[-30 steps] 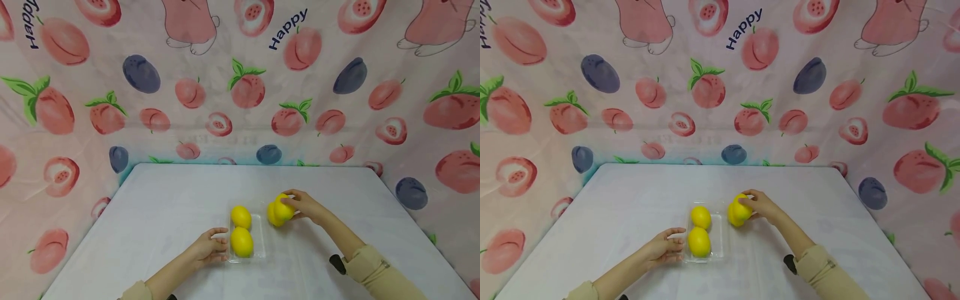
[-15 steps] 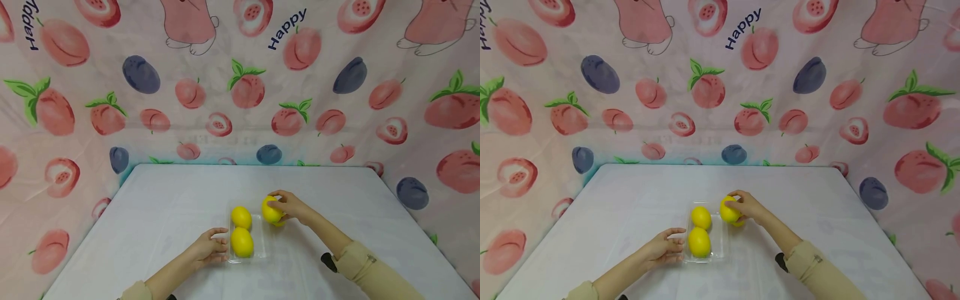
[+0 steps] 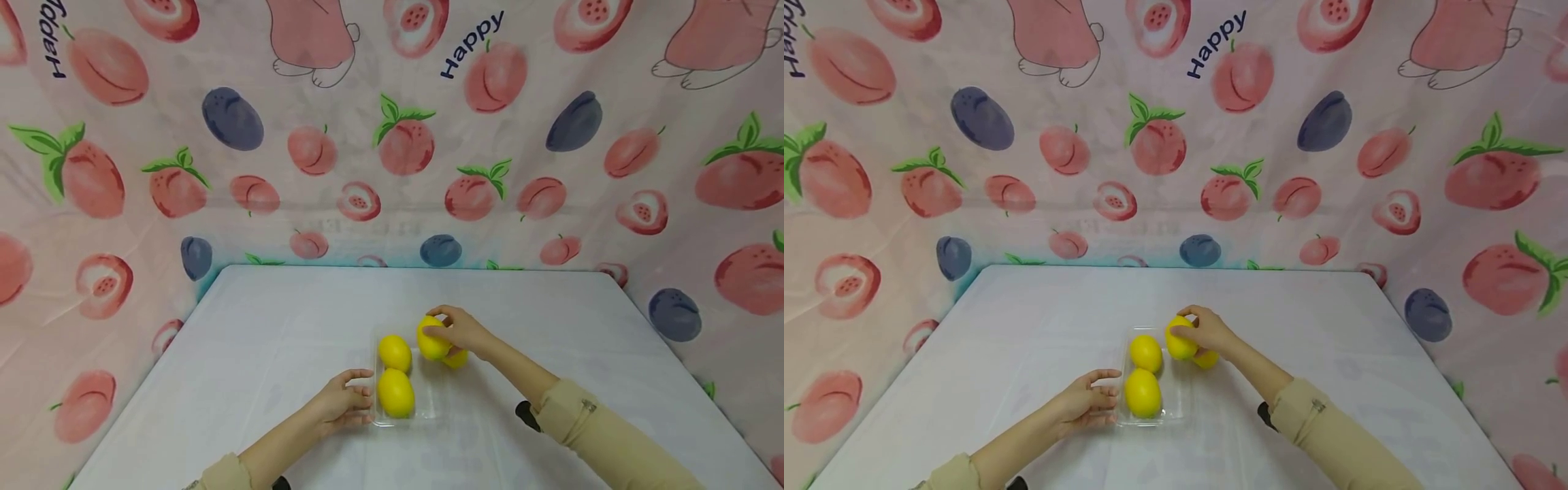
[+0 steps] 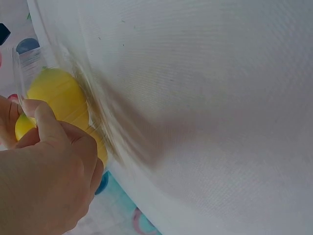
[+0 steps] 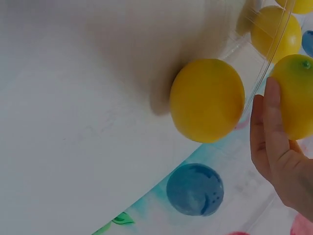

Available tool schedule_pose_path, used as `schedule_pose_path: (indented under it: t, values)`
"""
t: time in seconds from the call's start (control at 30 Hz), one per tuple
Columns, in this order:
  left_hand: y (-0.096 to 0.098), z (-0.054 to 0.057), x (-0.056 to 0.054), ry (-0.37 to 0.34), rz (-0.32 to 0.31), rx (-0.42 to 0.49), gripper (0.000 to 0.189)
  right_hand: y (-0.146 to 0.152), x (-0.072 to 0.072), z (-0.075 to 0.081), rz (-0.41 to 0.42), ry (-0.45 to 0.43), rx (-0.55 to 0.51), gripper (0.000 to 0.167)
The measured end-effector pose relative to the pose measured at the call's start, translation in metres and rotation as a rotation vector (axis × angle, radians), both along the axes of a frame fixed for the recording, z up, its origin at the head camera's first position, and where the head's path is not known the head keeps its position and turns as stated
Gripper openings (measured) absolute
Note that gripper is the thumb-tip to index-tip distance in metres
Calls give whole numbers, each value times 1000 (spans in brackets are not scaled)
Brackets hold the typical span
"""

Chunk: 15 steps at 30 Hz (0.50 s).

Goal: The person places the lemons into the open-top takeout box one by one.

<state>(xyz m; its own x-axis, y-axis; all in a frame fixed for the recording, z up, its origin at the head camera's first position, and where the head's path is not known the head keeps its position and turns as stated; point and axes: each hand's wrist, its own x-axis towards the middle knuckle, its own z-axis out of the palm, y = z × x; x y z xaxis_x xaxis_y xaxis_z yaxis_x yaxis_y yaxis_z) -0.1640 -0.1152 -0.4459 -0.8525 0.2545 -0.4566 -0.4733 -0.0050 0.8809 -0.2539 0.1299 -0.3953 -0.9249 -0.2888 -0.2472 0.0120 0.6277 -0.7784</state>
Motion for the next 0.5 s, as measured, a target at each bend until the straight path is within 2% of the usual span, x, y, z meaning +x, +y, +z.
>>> schedule_pose_path:
  t: [0.1,0.27,0.33,0.5]
  values:
    - [0,1,1,5,-1,-6,51,-5,1,0,23,44,41,46]
    - [-1,1,1,10,1,-8,50,-15,4,-1,93,214,199,40]
    - [-1,0,1,9,2,-8,51,-20,6,-2,104,271,254,37]
    - [0,-1,0,7,5,-4,51,-30,10,-3,106,350,331,36]
